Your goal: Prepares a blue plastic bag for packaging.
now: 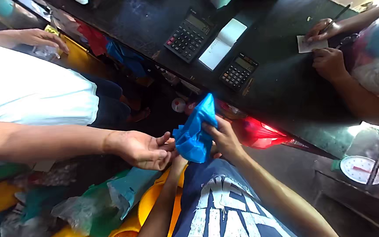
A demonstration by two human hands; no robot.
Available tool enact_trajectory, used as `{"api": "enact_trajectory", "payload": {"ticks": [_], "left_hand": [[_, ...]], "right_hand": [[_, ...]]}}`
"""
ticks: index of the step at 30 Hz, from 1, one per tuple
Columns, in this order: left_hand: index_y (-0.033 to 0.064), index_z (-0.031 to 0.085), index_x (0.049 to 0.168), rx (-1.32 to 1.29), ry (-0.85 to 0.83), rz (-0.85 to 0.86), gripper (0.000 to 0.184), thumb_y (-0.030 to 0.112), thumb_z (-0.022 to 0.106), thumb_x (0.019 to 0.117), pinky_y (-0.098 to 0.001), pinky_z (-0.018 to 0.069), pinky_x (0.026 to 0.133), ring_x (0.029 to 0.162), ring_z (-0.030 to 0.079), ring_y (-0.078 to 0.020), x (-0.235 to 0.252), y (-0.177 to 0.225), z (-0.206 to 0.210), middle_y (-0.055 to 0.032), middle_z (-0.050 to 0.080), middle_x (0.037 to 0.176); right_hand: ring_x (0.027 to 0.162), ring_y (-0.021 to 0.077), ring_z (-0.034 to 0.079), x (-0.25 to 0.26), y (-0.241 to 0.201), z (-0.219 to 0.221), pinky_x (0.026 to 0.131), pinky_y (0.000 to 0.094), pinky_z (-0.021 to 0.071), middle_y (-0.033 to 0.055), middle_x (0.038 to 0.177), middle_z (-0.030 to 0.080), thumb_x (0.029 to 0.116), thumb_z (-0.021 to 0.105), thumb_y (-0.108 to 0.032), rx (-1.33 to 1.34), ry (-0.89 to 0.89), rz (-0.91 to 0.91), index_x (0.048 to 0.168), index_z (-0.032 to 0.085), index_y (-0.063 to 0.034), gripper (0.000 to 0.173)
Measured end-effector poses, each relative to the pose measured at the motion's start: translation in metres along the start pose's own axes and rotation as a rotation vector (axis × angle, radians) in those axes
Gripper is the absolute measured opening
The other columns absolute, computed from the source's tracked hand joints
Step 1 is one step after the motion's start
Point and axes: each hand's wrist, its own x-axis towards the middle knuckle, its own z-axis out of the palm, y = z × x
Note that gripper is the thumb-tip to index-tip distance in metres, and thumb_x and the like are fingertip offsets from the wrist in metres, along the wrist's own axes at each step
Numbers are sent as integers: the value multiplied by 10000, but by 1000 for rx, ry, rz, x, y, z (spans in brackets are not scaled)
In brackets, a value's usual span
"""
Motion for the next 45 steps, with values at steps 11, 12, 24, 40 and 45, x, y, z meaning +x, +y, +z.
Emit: {"api": "enact_trajectory", "payload": {"ticks": [11,12,24,40,45], "left_hand": [[18,348,1553,180,-426,568,637,176,596,987,-388,565,644,670,643,-174,-12,142,127,-92,680,825],[39,370,1551,140,-514,624,596,164,572,1004,-345,563,640,676,637,-136,-25,157,144,-85,693,880],[-74,598,1255,300,-1364,468,286,94,528,1035,-254,497,965,1052,613,-60,-296,319,458,-103,670,1124],[19,671,1062,-189,-1607,134,255,235,536,1065,-298,601,723,750,696,-115,-330,517,904,-56,719,837],[34,726,949,-20,-1833,628,232,197,587,1039,-282,564,679,700,644,-73,-308,643,1018,-26,694,791]], "right_hand": [[1069,180,700,-211,27,-206,957,387,565,46,1114,752,960,653,-252,615,418,-390,1092,771,-213,181],[1112,200,688,-239,31,-224,987,400,551,56,1154,743,966,649,-275,619,446,-456,1089,772,-218,183],[964,82,711,-535,33,-430,876,343,602,-45,1017,759,950,688,-414,469,1141,-482,1092,732,-210,253],[784,86,674,-701,24,-780,716,287,583,15,956,726,1026,524,-158,-254,1304,460,1189,715,-95,259],[1317,375,533,-662,-82,-937,1078,557,461,258,1440,525,923,669,-512,-609,1431,537,1501,462,11,806]]}}
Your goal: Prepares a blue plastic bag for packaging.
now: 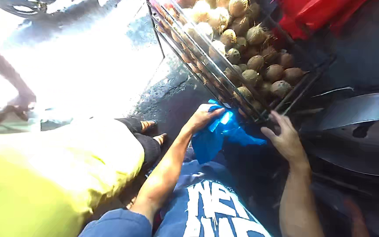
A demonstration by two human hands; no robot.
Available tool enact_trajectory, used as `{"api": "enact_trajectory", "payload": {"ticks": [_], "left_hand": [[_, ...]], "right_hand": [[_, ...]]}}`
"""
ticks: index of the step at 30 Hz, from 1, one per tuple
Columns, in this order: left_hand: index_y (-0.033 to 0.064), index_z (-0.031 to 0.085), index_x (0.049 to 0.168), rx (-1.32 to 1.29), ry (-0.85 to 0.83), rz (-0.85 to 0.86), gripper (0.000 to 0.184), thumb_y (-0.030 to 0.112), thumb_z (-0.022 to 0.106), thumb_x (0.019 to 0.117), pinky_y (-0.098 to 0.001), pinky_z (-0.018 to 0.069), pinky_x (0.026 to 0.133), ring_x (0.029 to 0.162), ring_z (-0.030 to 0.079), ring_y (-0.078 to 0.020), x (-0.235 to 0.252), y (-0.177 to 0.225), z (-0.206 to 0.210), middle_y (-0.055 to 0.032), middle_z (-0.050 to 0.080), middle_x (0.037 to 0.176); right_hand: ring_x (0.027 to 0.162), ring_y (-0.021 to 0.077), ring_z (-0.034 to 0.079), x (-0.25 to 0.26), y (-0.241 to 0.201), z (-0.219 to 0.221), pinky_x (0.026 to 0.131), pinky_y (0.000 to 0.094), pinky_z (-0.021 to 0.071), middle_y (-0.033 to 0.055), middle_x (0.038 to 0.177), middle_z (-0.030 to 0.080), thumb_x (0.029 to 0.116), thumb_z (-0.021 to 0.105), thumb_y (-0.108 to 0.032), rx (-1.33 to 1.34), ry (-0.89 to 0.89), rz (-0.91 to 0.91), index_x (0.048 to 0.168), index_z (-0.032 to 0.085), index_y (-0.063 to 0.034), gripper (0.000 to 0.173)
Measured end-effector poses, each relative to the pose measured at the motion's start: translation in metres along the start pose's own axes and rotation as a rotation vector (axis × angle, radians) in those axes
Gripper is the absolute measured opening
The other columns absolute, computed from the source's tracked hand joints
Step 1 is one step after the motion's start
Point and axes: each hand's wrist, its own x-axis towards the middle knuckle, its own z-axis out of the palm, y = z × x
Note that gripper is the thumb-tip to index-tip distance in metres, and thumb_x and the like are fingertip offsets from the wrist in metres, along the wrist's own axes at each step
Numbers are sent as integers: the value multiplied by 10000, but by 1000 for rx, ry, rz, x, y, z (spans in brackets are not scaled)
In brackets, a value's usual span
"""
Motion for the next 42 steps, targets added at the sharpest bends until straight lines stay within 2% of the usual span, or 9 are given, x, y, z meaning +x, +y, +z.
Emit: {"api": "enact_trajectory", "payload": {"ticks": [3,7,11,14,18,23,29,36,42], "left_hand": [[27,723,913,71,-190,102,208,162,610,1023,-246,562,697,716,646,-34,70,33,-53,4,696,781],[44,712,979,134,-22,123,129,152,645,1001,-241,565,692,725,649,-46,134,63,-156,-12,701,827],[36,683,961,273,95,-70,52,31,700,912,-298,546,673,736,635,-114,168,66,-271,-59,680,856],[50,714,1015,306,191,-198,145,180,689,955,-351,572,838,896,672,-113,192,50,-367,-48,699,968],[47,717,1071,193,731,-356,150,128,638,972,-373,569,913,971,683,-118,142,62,-467,-60,723,1026],[6,682,1205,95,1397,-348,262,177,575,1037,-461,502,1012,1139,641,-220,130,91,-624,-138,688,1204],[5,725,1094,69,1295,-85,307,272,585,1035,-434,548,931,993,681,-181,170,145,-909,-116,726,1047],[92,733,1197,363,452,-160,372,244,788,861,-413,529,938,1100,611,-223,142,273,-1104,-143,632,1213],[44,773,972,502,680,-111,167,182,681,962,-349,536,826,932,618,-168,77,273,-1280,-101,640,1022]], "right_hand": [[1170,186,629,110,-82,39,967,421,558,104,1344,618,868,750,-426,197,-148,-201,1503,473,-96,767],[735,41,639,243,-123,84,678,234,559,-10,858,688,1034,583,-169,496,-91,-252,1065,698,-82,148],[772,4,638,379,-164,144,705,204,562,-53,884,680,1063,534,-207,715,-71,-212,1060,690,-92,194],[772,26,645,498,-234,184,701,232,571,-40,887,682,1073,510,-202,763,-79,-201,1081,682,-96,202],[690,24,623,608,-363,221,631,223,555,-43,809,649,1098,449,-234,679,-347,-244,1048,660,-104,252],[775,82,672,708,-529,304,689,303,594,-11,861,686,1086,452,-405,769,-583,219,1110,665,-135,345],[851,144,703,783,-673,435,769,359,615,63,910,716,1107,389,-339,827,-704,232,1116,651,-56,386],[777,79,681,870,-853,525,734,284,599,4,820,692,1118,324,-257,856,-807,57,1039,641,-77,374],[812,77,674,950,-1019,683,779,303,595,4,858,690,1102,377,-248,779,-977,-128,1043,651,-58,339]]}}
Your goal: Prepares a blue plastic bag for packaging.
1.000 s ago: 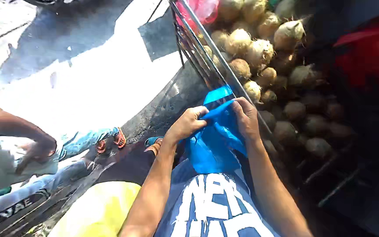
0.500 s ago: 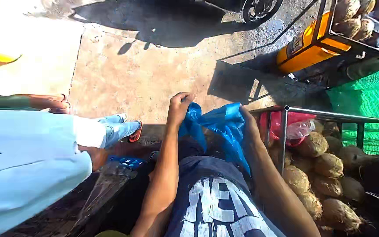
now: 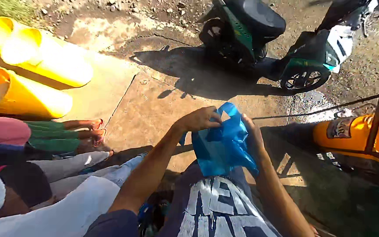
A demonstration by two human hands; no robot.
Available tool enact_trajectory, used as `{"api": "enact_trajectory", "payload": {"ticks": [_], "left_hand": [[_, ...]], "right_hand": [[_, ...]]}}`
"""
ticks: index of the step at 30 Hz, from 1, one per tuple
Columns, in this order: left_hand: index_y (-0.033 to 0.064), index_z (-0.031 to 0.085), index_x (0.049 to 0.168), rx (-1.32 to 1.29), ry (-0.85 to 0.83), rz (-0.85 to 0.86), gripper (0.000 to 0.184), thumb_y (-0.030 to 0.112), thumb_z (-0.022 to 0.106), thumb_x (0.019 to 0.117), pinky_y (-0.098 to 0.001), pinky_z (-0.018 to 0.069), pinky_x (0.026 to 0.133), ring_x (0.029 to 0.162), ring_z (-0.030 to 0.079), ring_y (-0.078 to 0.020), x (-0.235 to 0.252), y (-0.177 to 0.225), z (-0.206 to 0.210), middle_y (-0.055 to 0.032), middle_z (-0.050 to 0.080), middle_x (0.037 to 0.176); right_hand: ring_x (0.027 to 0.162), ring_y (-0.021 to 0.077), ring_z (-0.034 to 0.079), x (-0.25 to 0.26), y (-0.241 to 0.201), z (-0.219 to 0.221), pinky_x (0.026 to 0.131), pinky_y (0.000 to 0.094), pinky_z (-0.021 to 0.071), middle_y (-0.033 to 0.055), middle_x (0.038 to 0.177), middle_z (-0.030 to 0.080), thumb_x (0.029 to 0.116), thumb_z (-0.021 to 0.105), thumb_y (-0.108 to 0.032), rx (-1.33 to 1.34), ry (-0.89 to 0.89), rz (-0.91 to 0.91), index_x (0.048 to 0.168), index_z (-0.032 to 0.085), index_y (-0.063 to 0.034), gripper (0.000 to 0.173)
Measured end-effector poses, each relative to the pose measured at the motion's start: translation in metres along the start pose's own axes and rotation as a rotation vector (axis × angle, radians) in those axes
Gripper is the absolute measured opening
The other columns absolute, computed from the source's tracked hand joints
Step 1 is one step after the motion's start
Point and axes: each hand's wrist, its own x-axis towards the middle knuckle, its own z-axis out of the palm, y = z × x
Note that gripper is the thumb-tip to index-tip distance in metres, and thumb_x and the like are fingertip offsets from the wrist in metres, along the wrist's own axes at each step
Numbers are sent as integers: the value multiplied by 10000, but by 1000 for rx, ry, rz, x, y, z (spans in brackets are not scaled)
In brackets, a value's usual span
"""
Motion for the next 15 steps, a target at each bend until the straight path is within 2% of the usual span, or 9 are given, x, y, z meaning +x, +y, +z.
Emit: {"api": "enact_trajectory", "payload": {"ticks": [3,5,6,7,8,9,11,13,15], "left_hand": [[17,761,975,-96,218,-149,194,191,675,974,-353,516,845,926,612,-175,6,-53,-76,-111,652,993],[2,750,992,-175,423,-266,213,197,665,978,-377,512,905,977,633,-191,-7,-81,-117,-126,686,1011],[-18,739,1019,-210,525,-315,232,192,649,984,-395,510,932,1000,643,-207,-22,-92,-140,-148,696,1033],[-40,729,1049,-246,621,-359,247,182,637,989,-407,516,943,1012,652,-223,-41,-101,-163,-171,693,1059],[-58,719,1062,-285,712,-392,251,167,631,993,-407,521,932,999,655,-230,-59,-110,-183,-185,687,1059],[-74,713,1063,-326,805,-407,247,147,632,991,-401,524,912,972,655,-229,-74,-121,-201,-193,686,1042],[-84,707,1050,-433,1001,-382,225,116,630,985,-364,531,857,895,652,-180,-99,-150,-239,-169,696,975],[-72,690,1027,-614,1166,-342,200,102,595,1002,-316,529,811,830,627,-110,-124,-182,-277,-111,684,912],[-48,675,1060,-805,1267,-327,213,139,579,1027,-293,524,791,808,608,-78,-152,-214,-318,-71,669,912]], "right_hand": [[764,74,648,130,-24,55,729,300,574,8,842,672,1086,461,-242,-371,-153,-75,1041,662,-73,266],[952,191,691,207,-63,100,858,417,576,126,1067,711,1067,508,-319,-828,-327,-298,1267,634,-51,357],[1067,257,685,235,-90,143,930,469,561,180,1186,691,1065,499,-348,-970,-426,-426,1360,586,-37,438],[1135,316,655,252,-115,196,973,508,531,228,1244,658,1063,494,-325,-1040,-532,-551,1387,561,-5,461],[1151,330,633,258,-132,250,988,502,512,244,1249,646,1051,510,-285,-1040,-660,-661,1345,590,19,430],[1090,288,647,258,-139,303,948,447,534,217,1190,668,1034,532,-242,-1013,-804,-765,1249,652,17,357],[892,176,698,257,-120,393,799,367,600,97,1012,718,1003,548,-210,-1012,-1097,-870,1072,723,-59,242],[792,224,726,267,-76,461,702,472,613,70,938,736,1004,568,-219,-1123,-1286,-824,1031,742,-89,219],[824,317,732,288,-36,514,727,584,594,125,977,741,1012,591,-181,-1215,-1263,-719,1080,747,-58,210]]}}
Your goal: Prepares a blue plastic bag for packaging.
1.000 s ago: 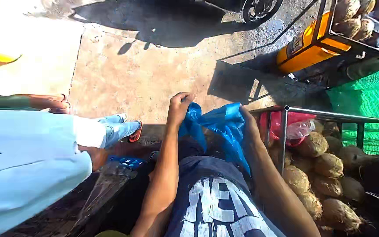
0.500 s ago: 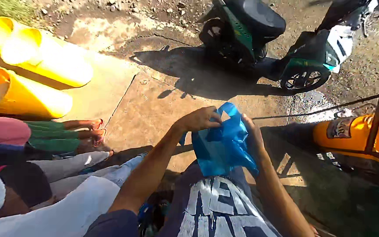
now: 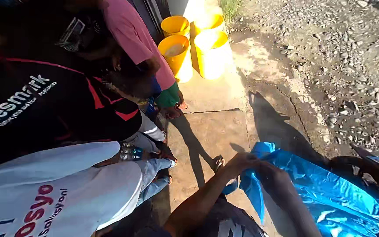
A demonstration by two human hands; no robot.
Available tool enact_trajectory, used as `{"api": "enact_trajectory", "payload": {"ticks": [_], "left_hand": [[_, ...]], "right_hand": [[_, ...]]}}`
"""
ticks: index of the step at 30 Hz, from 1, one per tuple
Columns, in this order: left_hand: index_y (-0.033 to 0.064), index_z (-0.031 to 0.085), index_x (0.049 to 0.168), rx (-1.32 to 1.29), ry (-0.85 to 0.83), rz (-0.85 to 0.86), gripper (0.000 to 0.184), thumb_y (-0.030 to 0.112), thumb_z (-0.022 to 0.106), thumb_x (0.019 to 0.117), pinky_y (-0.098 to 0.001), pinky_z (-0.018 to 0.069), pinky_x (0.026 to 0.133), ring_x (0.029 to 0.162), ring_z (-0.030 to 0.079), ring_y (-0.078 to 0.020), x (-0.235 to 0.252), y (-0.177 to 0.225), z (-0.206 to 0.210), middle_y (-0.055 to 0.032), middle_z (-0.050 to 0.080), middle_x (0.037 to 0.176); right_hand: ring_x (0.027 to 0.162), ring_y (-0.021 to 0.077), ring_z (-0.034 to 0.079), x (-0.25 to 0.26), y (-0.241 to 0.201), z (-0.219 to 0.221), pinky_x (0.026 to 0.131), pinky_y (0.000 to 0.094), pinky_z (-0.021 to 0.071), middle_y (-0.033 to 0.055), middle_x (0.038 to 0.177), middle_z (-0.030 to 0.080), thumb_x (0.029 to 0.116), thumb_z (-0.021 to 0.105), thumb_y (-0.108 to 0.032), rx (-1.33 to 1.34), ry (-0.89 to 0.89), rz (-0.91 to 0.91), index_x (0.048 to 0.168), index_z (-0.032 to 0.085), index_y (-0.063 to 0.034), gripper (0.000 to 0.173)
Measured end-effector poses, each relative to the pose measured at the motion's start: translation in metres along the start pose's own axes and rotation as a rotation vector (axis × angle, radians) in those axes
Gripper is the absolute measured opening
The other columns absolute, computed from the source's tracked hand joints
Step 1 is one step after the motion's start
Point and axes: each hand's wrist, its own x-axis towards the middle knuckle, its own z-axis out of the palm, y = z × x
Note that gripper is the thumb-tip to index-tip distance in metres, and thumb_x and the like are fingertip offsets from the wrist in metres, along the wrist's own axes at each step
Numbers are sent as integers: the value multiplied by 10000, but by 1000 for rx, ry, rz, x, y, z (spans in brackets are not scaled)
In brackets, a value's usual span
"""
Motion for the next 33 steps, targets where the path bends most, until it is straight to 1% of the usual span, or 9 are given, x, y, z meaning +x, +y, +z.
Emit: {"api": "enact_trajectory", "payload": {"ticks": [4,6,12,17,22,25,27,30,33], "left_hand": [[-12,660,1082,-229,103,-75,235,205,585,1033,-322,550,780,800,632,-102,72,30,-79,-56,671,911],[-4,642,1066,-312,104,-80,213,199,587,1029,-330,561,761,788,643,-115,109,56,-113,-54,669,895],[36,637,1019,-400,173,37,127,156,597,1003,-335,563,765,787,642,-113,237,119,-230,-21,662,870],[54,630,1035,-520,394,75,142,172,557,1005,-364,586,814,849,681,-133,332,161,-331,-29,695,904],[87,629,1042,-580,704,125,127,192,563,1013,-361,589,794,836,675,-128,401,207,-416,-25,688,896],[96,626,1062,-624,866,158,151,216,562,997,-359,586,799,844,666,-114,425,233,-473,-10,677,908],[99,623,1036,-674,910,154,146,221,561,985,-360,586,783,833,667,-116,449,240,-509,-6,674,892],[88,621,988,-646,860,140,147,194,518,988,-349,572,769,805,649,-107,490,246,-567,1,651,852],[82,610,919,-526,767,118,180,154,482,1022,-264,537,752,756,607,-37,531,273,-636,44,614,794]], "right_hand": [[932,294,724,113,26,19,837,526,600,168,1053,727,987,667,-244,135,46,160,1150,699,17,309],[947,278,724,173,27,18,834,498,607,169,1075,722,949,724,-263,208,51,201,1189,670,21,376],[872,98,721,380,61,1,813,307,622,56,982,740,975,660,-205,378,0,55,1154,672,-4,269],[893,108,683,571,81,-7,846,316,583,87,974,709,1026,562,-158,471,-258,-150,1111,678,23,230],[878,122,680,728,82,-26,803,334,587,78,951,703,988,548,-162,643,-420,-127,1098,649,36,249],[807,140,690,817,64,-36,717,344,605,69,900,693,971,523,-157,621,-489,-182,1042,627,35,230],[839,118,676,870,53,-32,729,304,594,78,954,686,982,539,-130,538,-542,-305,1054,657,33,214],[942,139,697,935,35,-9,814,298,610,120,1089,705,1008,587,-132,347,-554,-441,1121,729,-10,219],[925,139,710,998,14,13,795,285,618,119,1066,707,986,656,-195,231,-450,-336,1077,731,-14,216]]}}
